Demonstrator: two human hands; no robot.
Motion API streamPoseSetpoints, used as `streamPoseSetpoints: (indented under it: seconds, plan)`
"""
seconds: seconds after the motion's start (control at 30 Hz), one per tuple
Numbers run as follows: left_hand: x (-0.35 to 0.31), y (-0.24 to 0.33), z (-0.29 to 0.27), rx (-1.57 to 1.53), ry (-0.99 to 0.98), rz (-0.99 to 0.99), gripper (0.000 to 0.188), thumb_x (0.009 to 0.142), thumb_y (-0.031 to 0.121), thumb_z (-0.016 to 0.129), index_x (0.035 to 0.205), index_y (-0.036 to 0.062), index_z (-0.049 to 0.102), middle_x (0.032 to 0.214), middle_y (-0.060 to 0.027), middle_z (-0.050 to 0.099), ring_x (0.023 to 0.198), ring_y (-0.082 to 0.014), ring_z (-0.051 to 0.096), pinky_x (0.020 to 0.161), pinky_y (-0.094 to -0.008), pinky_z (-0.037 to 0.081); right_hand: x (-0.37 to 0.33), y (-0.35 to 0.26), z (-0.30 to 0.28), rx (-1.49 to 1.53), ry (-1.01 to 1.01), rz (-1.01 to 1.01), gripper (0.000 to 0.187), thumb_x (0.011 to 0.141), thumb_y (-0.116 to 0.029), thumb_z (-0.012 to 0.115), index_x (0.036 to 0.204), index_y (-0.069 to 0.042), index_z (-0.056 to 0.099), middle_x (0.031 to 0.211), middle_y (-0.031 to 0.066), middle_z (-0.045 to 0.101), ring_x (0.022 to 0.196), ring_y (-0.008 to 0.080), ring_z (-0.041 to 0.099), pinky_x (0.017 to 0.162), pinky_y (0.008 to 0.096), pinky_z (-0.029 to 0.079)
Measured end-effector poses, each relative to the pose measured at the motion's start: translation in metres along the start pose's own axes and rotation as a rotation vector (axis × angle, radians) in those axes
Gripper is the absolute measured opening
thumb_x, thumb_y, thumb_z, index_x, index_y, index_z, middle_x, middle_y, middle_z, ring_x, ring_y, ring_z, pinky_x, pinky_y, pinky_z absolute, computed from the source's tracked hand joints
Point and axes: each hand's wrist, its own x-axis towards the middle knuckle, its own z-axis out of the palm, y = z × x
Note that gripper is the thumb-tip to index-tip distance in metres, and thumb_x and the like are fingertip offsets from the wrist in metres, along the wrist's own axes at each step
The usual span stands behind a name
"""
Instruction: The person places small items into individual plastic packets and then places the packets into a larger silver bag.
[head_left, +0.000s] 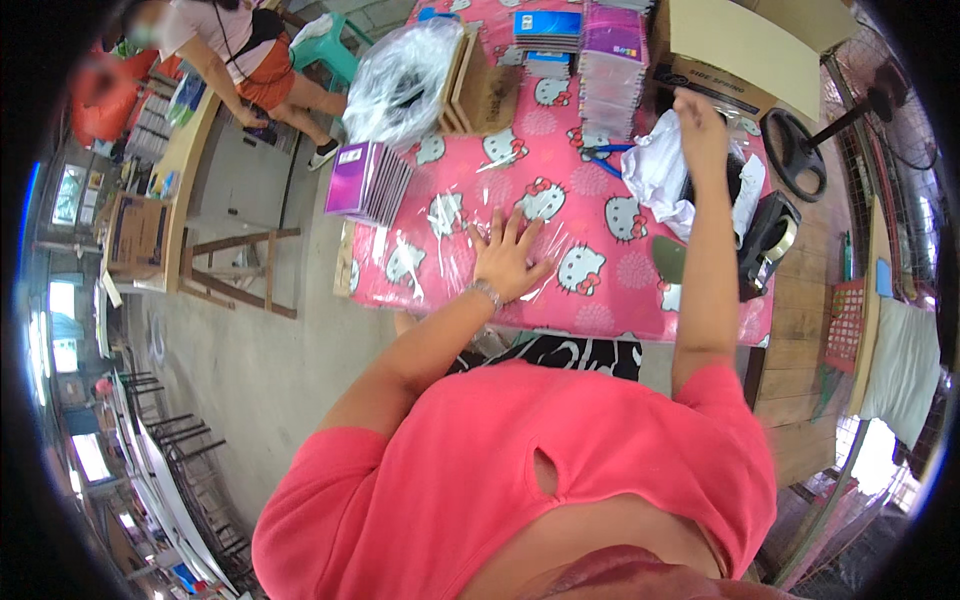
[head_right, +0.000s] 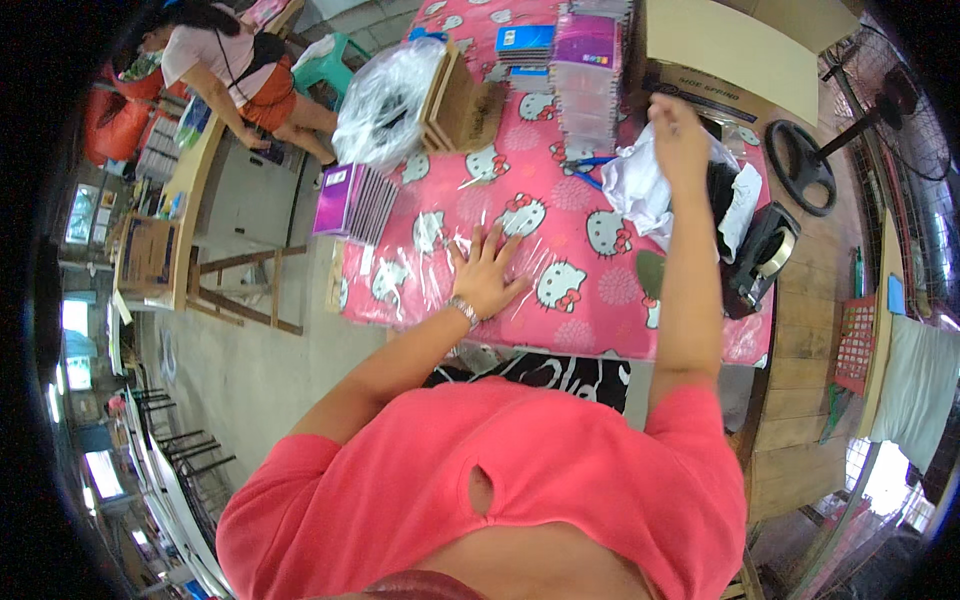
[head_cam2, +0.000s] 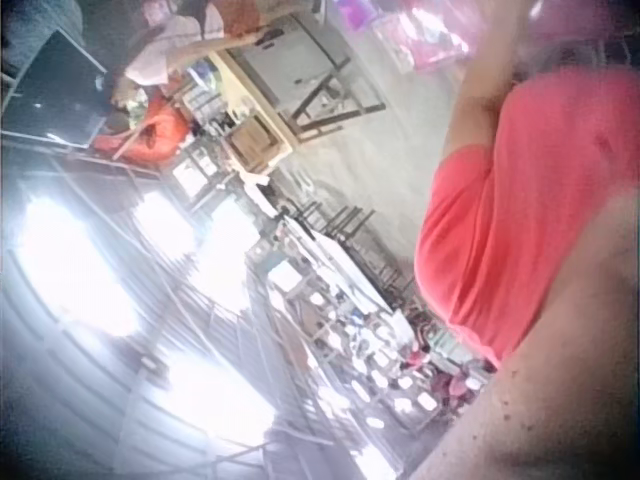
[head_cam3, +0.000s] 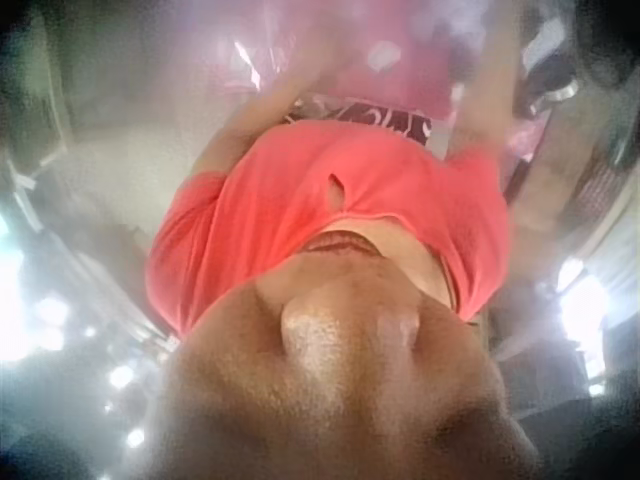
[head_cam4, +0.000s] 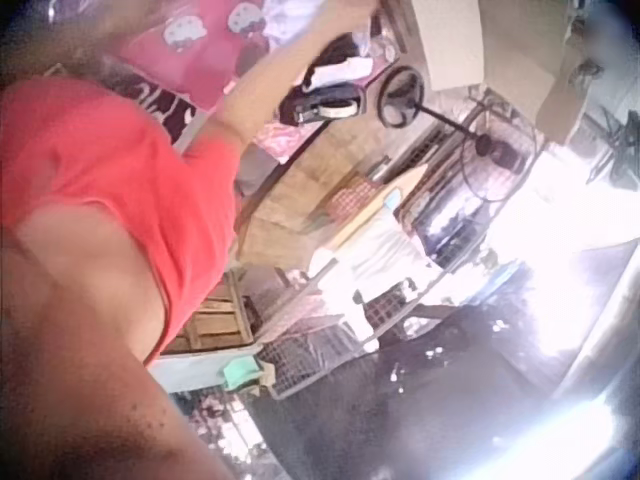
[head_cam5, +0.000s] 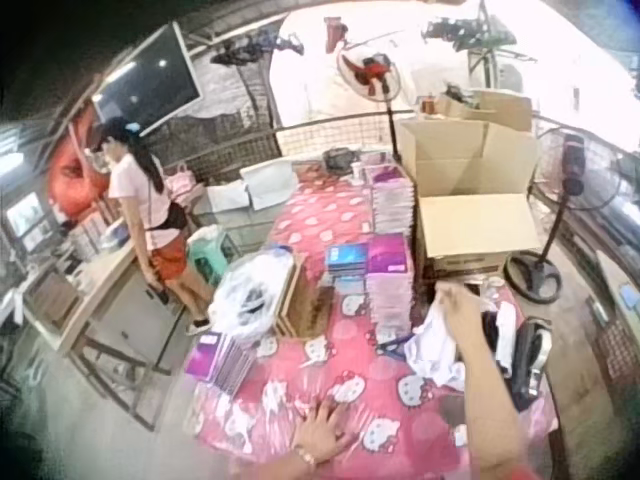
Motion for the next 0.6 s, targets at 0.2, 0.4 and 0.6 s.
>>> streamPoseSetpoints:
  seconds: [0.2,0.4,0.6]
  plan:
    - [0.011,-0.007,0.001,-0.322,-0.078,-0.151,0.077,0.084,0.069,0.036,0.146,0.0252,0.025,0.155,-0.0135,0.01,0.142,-0.0398,-0.002,0.1,-0.0713,-0.009,-0.202,-0.059,0.068,-0.116,-0.393,0.374,0.051,0.08,-0.036,0.066,0.117,-0.002,0.056,0.093,0.0211,0.065,0.086,0.037,0.062,0.081,0.0421,0.049]
    - [0.035,-0.038,0.013,-0.525,-0.164,-0.115,0.062,0.086,0.058,0.044,0.139,0.0274,0.038,0.154,-0.0095,0.017,0.141,-0.0385,0.006,0.104,-0.0691,0.0,-0.229,-0.063,0.102,-0.367,-0.443,0.134,0.057,0.071,-0.015,0.069,0.123,0.0,0.05,0.09,0.019,0.063,0.085,0.0362,0.061,0.079,0.0443,0.048]
    - [0.03,-0.087,-0.023,-0.329,0.272,-0.413,0.055,0.075,0.03,0.067,0.125,0.0127,0.053,0.112,-0.0157,0.061,0.107,-0.0333,0.055,0.095,-0.0427,0.041,-0.191,-0.028,0.098,-0.217,-0.529,0.21,0.051,0.074,-0.009,0.066,0.122,-0.009,0.049,0.081,0.0159,0.064,0.077,0.0348,0.063,0.073,0.0462,0.05]
